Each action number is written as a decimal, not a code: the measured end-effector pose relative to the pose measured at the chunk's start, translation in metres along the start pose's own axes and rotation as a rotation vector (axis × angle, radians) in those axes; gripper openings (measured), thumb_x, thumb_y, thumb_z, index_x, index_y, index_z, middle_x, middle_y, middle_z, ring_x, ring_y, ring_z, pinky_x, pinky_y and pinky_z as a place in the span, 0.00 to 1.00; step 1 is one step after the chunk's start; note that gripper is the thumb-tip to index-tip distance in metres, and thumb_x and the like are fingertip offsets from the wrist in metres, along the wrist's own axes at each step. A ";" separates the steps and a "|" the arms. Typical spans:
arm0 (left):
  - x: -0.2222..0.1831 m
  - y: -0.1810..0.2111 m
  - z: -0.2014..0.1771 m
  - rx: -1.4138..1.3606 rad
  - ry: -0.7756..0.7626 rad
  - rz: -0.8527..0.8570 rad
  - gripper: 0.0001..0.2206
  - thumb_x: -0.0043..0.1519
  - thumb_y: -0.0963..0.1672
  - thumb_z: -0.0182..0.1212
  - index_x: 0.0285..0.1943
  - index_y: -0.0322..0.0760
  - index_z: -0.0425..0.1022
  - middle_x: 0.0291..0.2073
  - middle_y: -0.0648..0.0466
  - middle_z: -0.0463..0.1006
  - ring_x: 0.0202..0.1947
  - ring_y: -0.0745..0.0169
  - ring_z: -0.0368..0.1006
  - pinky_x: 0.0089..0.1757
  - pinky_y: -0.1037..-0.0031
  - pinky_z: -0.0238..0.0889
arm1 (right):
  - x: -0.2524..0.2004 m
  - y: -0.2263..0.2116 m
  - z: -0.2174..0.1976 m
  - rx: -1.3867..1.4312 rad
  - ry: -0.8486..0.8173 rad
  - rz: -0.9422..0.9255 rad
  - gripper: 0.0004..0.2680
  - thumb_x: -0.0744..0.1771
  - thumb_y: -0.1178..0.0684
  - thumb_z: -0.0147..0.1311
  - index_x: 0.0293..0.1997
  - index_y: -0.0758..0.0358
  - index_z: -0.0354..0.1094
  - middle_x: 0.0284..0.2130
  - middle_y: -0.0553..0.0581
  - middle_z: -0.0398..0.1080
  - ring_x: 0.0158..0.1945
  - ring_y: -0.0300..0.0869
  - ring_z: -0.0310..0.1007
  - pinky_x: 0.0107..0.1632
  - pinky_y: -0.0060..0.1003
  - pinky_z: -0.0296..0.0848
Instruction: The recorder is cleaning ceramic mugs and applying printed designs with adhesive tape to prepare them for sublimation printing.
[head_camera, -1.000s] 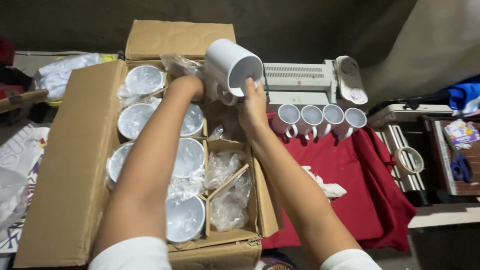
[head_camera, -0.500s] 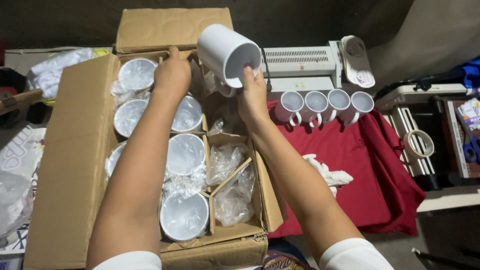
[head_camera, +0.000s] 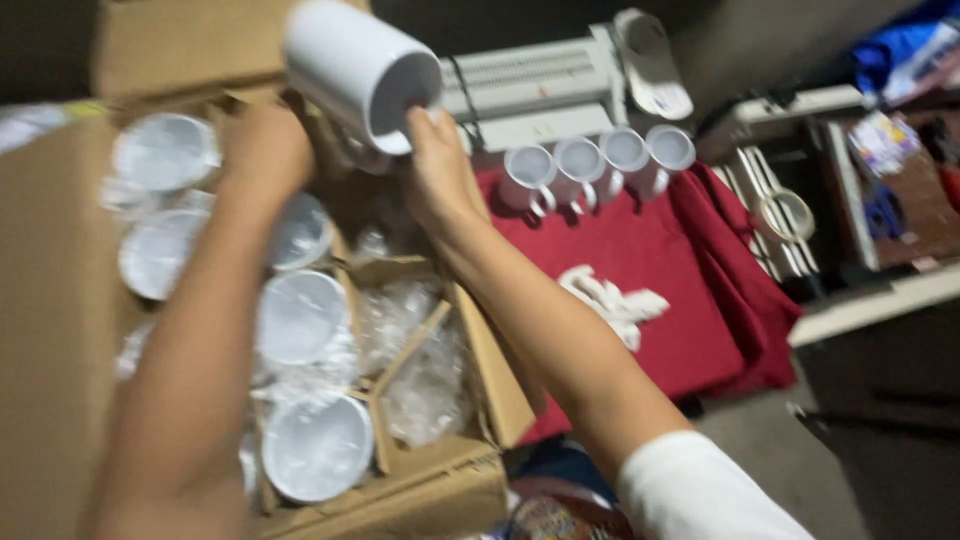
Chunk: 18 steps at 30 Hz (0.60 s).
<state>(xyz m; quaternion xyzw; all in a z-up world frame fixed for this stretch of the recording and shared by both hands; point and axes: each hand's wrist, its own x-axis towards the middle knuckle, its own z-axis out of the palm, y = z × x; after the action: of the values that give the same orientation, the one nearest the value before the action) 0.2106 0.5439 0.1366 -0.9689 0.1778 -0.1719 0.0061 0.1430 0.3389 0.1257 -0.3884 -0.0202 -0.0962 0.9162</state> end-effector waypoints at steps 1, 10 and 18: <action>-0.022 0.015 -0.037 -0.013 -0.020 0.011 0.13 0.57 0.42 0.64 0.50 0.33 0.81 0.49 0.37 0.80 0.49 0.34 0.76 0.49 0.50 0.68 | 0.005 0.012 -0.013 -0.006 0.024 0.007 0.12 0.72 0.55 0.43 0.59 0.73 0.61 0.46 0.62 0.72 0.48 0.47 0.73 0.50 0.44 0.76; -0.070 0.178 -0.185 -0.290 0.251 0.312 0.21 0.56 0.50 0.74 0.50 0.30 0.80 0.52 0.34 0.76 0.53 0.30 0.69 0.50 0.48 0.66 | -0.061 -0.096 -0.040 0.369 -0.078 0.143 0.12 0.72 0.57 0.47 0.62 0.71 0.62 0.49 0.64 0.72 0.51 0.52 0.74 0.54 0.47 0.76; -0.038 0.329 -0.115 -0.245 0.210 0.307 0.15 0.52 0.49 0.68 0.39 0.33 0.81 0.46 0.40 0.79 0.56 0.27 0.63 0.49 0.50 0.67 | -0.077 -0.206 -0.189 0.040 -0.125 0.195 0.13 0.72 0.49 0.48 0.62 0.63 0.63 0.52 0.60 0.72 0.52 0.47 0.75 0.47 0.45 0.75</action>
<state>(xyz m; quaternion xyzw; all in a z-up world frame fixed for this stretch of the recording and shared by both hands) 0.0256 0.2541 0.2086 -0.9007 0.3426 -0.2460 -0.1040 0.0207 0.0761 0.1306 -0.3754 -0.0411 0.0181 0.9258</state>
